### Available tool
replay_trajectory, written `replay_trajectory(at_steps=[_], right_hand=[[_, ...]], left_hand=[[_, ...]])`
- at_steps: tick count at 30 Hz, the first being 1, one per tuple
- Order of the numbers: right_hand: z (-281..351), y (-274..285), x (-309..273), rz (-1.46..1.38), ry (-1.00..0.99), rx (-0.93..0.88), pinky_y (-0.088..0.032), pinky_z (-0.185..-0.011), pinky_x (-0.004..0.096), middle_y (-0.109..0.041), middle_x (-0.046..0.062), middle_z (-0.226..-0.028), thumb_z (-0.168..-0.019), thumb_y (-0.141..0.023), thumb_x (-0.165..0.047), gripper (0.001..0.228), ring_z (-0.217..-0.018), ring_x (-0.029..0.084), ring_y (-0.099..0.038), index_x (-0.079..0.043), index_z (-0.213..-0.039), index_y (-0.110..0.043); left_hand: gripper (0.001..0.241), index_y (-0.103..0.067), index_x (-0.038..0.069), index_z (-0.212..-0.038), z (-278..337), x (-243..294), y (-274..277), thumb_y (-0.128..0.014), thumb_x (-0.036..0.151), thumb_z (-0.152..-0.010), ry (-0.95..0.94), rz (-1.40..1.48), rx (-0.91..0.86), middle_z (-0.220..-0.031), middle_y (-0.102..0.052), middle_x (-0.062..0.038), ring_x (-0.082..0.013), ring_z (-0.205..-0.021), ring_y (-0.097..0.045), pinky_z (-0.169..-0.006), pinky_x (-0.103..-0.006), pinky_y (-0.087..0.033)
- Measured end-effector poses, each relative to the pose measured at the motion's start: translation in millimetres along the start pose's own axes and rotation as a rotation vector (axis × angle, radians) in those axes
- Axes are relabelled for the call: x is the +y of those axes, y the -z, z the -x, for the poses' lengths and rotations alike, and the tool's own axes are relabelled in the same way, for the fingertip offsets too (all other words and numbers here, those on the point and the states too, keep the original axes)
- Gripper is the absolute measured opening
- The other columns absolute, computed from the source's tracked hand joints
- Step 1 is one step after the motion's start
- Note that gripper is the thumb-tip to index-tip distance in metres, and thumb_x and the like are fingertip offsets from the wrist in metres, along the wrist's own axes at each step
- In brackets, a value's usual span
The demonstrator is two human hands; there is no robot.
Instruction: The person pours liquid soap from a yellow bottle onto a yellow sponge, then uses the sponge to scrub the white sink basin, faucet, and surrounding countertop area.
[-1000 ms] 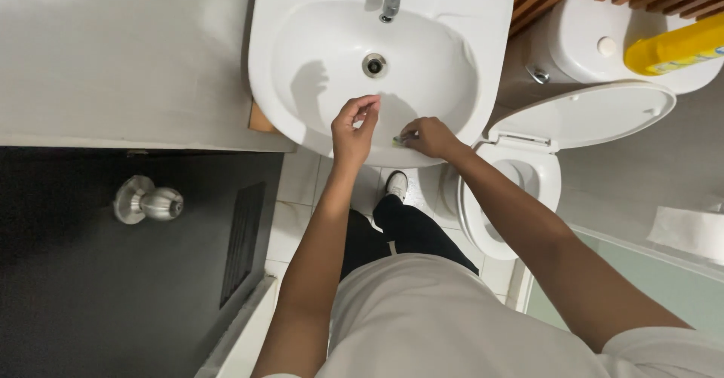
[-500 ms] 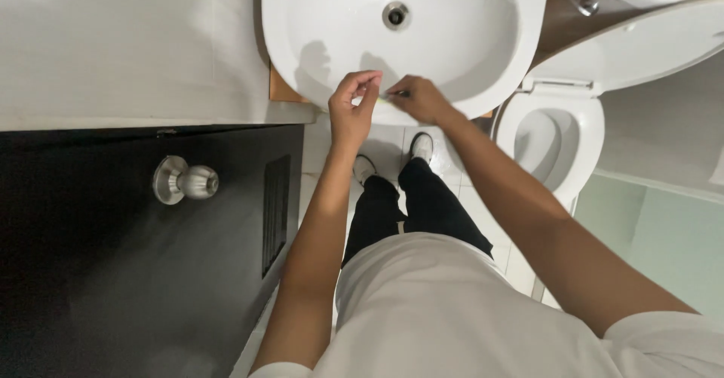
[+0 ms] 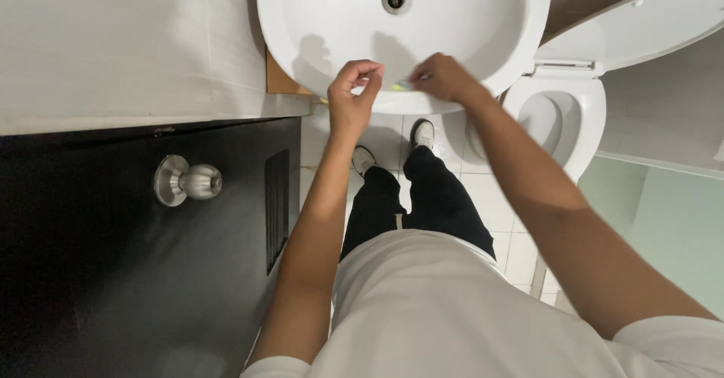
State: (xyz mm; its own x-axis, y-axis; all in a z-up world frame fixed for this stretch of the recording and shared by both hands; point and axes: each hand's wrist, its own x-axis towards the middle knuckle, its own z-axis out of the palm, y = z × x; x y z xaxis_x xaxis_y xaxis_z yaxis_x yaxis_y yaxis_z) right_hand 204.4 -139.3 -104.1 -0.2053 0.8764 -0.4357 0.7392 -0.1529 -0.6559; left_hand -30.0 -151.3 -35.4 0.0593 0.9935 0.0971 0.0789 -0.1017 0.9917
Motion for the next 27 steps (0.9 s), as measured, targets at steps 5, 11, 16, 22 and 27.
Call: replay_trajectory(at_steps=[5, 11, 16, 22, 27], right_hand=[[-17, 8, 41, 0.144, -0.132, -0.057, -0.055, -0.091, 0.055, -0.077, 0.015, -0.104, -0.085, -0.078, -0.027, 0.021, -0.104, 0.047, -0.07, -0.018, -0.104, -0.081], [-50, -32, -20, -0.338, 0.178, -0.145, -0.054, -0.087, 0.044, -0.076, 0.016, -0.101, -0.09, -0.077, -0.02, 0.022, -0.097, 0.034, -0.072, -0.013, -0.111, -0.079], [-32, 16, -11, -0.219, 0.233, -0.29, -0.053, -0.087, 0.052, -0.073, 0.025, -0.099, -0.085, -0.079, -0.015, 0.028, -0.096, 0.044, -0.071, -0.006, -0.111, -0.077], [-50, -12, -33, -0.477, 0.606, -0.303, -0.055, -0.09, 0.045, -0.075, 0.02, -0.105, -0.085, -0.079, 0.0, 0.023, -0.099, 0.032, -0.071, -0.003, -0.107, -0.076], [-77, -44, -81, -0.449, 0.819, -0.136, -0.058, -0.085, 0.038, -0.074, 0.014, -0.107, -0.078, -0.086, 0.003, 0.028, -0.097, 0.031, -0.073, -0.006, -0.103, -0.079]], left_hand=[[0.008, -0.076, 0.014, -0.1, -3, -3, 15, -0.075, 0.009, -0.094, 0.049, -0.004, 0.078, -0.091, -0.072, 0.001, -0.0107, -0.089, -0.068, -0.081, -0.0277, -0.057], [0.008, -0.076, 0.013, -0.102, -4, -1, 20, -0.075, 0.008, -0.095, 0.069, -0.029, 0.195, -0.092, -0.072, 0.0, -0.0104, -0.089, -0.067, -0.081, -0.027, -0.057], [0.01, -0.075, 0.011, -0.102, -5, 4, 30, -0.072, 0.004, -0.095, 0.073, -0.094, 0.313, -0.091, -0.071, -0.002, -0.0116, -0.087, -0.063, -0.08, -0.0272, -0.056], [0.008, -0.077, 0.013, -0.103, 7, -1, 26, -0.075, 0.009, -0.096, 0.108, -0.079, 0.488, -0.093, -0.072, 0.002, -0.0072, -0.088, -0.061, -0.083, -0.0243, -0.054], [0.009, -0.076, 0.011, -0.103, 20, -7, 23, -0.074, 0.007, -0.096, 0.112, -0.082, 0.59, -0.092, -0.069, 0.0, -0.0084, -0.09, -0.061, -0.083, -0.025, -0.054]])
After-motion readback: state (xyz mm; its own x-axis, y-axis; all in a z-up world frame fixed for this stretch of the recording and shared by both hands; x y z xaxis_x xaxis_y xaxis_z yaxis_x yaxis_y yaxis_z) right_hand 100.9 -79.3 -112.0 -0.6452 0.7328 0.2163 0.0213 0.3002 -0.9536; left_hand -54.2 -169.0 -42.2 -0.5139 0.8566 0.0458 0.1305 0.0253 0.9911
